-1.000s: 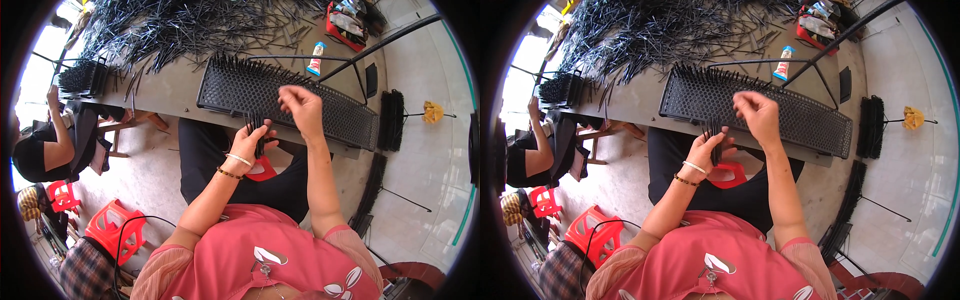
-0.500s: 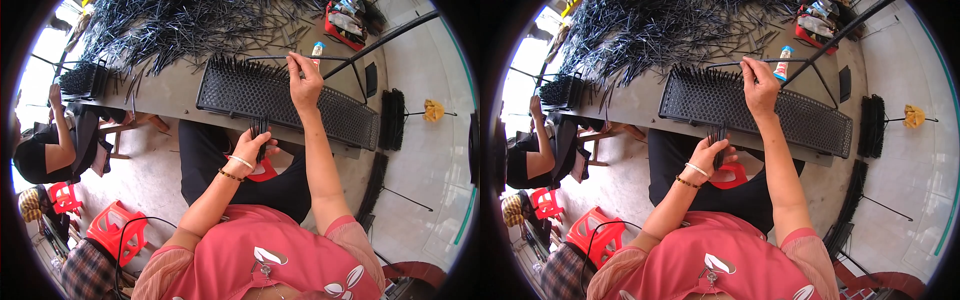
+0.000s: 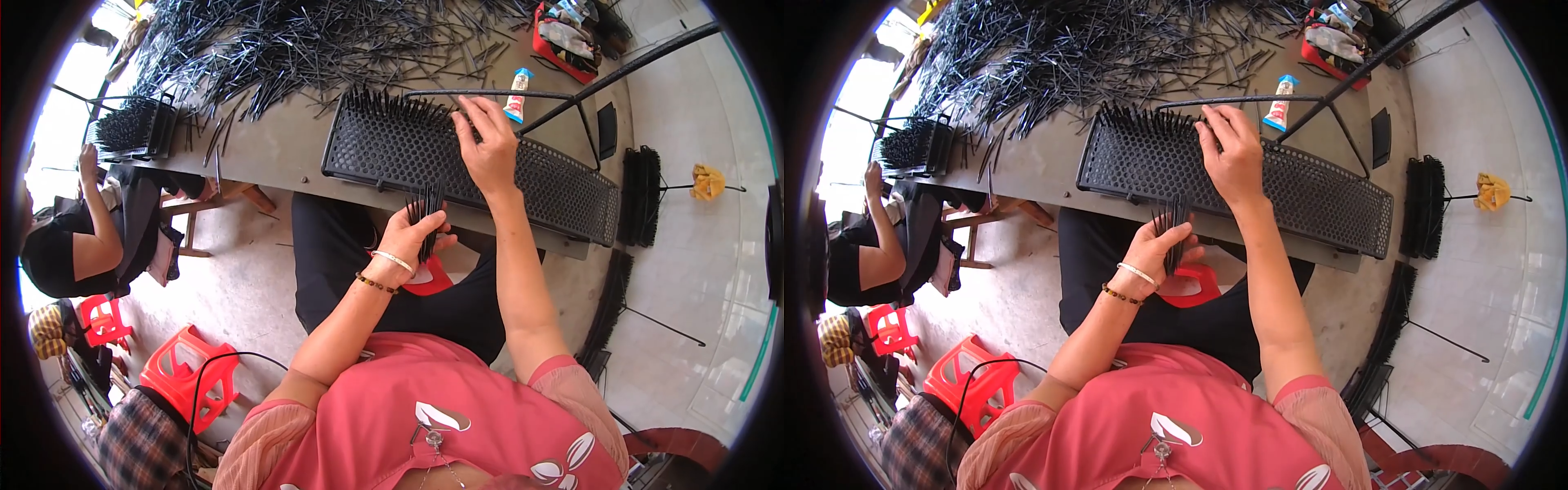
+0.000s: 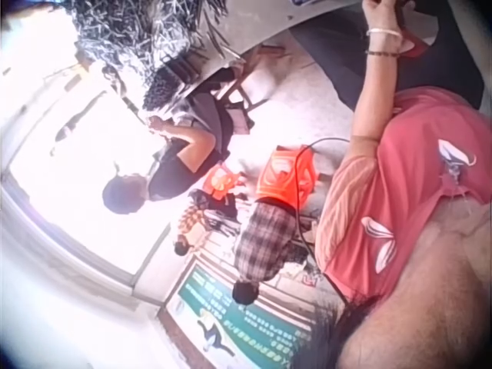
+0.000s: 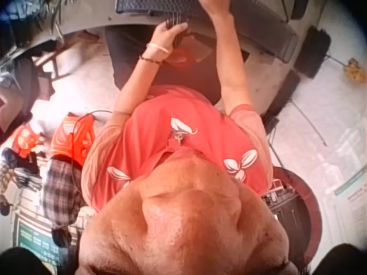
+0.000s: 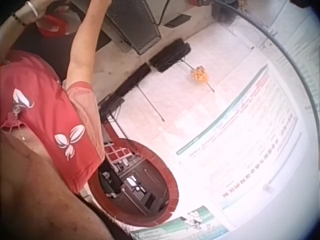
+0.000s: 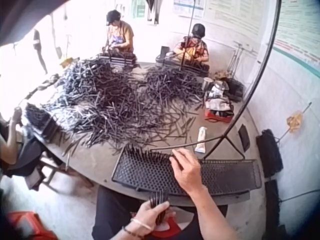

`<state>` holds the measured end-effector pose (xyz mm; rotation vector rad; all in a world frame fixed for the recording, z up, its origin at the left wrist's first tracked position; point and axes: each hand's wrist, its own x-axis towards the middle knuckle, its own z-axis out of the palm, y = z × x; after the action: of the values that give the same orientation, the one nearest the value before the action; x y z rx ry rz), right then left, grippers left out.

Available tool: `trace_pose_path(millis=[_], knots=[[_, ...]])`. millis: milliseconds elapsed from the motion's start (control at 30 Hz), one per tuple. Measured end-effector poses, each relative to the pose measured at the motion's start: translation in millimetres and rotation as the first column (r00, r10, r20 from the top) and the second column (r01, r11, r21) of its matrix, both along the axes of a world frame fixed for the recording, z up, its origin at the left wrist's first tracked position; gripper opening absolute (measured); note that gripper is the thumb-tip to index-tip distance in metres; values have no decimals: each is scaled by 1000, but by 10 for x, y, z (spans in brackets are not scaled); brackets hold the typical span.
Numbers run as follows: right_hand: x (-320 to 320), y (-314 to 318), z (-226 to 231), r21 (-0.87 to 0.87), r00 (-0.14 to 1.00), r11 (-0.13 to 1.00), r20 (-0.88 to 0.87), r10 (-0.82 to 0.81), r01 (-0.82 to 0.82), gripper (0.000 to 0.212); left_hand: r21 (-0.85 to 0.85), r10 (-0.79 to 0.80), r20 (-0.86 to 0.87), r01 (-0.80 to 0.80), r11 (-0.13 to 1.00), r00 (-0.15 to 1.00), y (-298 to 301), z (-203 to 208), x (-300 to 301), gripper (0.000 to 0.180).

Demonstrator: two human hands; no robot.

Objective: The recorder is inserting individual black bristles into a base to assemble a brush component, occasionally using glue.

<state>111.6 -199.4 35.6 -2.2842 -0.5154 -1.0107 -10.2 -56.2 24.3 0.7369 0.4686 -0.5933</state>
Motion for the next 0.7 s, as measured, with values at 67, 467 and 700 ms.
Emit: trace_pose_path(millis=[67, 467, 700], knots=[[-188, 35, 174, 167, 977, 986, -205, 52, -18, 15, -1, 11, -30, -11, 1000, 999, 16, -10, 1, 15], [-656, -116, 184, 665, 422, 703, -729, 539, 251, 16, -70, 98, 62, -94, 993, 993, -61, -104, -10, 18], [-300, -138, 243, 744, 863, 655, -409, 295, 129, 14, -22, 60, -15, -61, 998, 998, -93, -126, -10, 18]])
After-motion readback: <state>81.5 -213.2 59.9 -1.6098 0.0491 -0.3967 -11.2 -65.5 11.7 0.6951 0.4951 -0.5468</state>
